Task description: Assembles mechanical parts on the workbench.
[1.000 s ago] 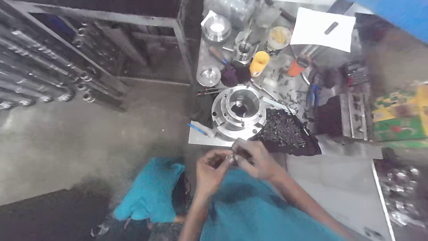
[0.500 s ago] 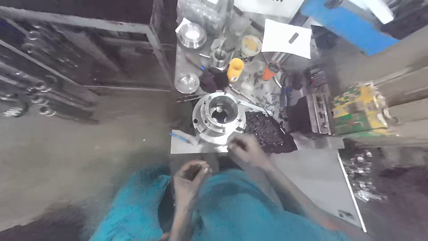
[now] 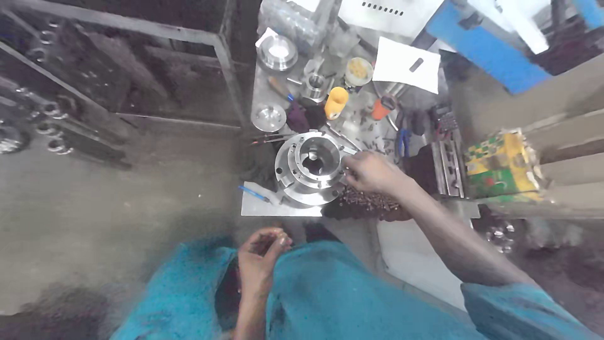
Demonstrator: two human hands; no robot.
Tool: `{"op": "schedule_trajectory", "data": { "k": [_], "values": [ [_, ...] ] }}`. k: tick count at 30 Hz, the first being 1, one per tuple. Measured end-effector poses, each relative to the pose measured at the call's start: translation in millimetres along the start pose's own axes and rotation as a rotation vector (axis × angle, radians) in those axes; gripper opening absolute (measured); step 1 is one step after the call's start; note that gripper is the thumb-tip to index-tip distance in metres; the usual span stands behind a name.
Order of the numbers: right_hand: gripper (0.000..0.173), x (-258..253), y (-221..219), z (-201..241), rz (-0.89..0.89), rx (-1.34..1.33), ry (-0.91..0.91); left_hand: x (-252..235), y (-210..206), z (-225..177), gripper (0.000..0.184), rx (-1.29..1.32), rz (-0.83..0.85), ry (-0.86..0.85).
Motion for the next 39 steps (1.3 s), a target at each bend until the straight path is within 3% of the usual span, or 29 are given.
{"op": "schedule_trajectory", "data": {
  "k": [11,22,29,35,37,39],
  "values": [
    [0.019,-7.6,1.7,10.4,0.06,0.114,0.097,2.2,8.1,0.4,0.017,-0.004,-0.04,-0.001],
    [0.025,-11.3,-7.8,2.0,0.058,0.126,0.046,-0.3,10.3,4.0,0.017,0.031,-0.034,-0.008],
    [0.042,-10.8,-4.3,-0.7,-0.002,0.136,-0.044,-3.4,9.5,3.3,0.017,0.054,-0.024,-0.015],
    [0.07,-9.0,-1.6,-14.2,0.126,0.076,-0.231,-4.5,11.8,2.6,0.016,0.015,-0.046,0.0],
    [0.066,-6.9,2.0,-14.3,0.082,0.087,-0.183,-4.2,13.8,2.1,0.015,-0.001,-0.063,0.013],
    [0.049,-8.5,1.5,-7.8,0.081,0.107,-0.117,-4.1,16.1,3.5,0.016,-0.021,-0.084,0.033]
  ]
}}
Point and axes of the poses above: each hand's wrist, its own x-axis away from the middle knuckle, its own y-axis out of the back of the hand, z = x × y, the point moved 10 cm from there along -x, towards the middle knuckle, and after that the axes turned 9 degrees about z, right-handed, at the moved point
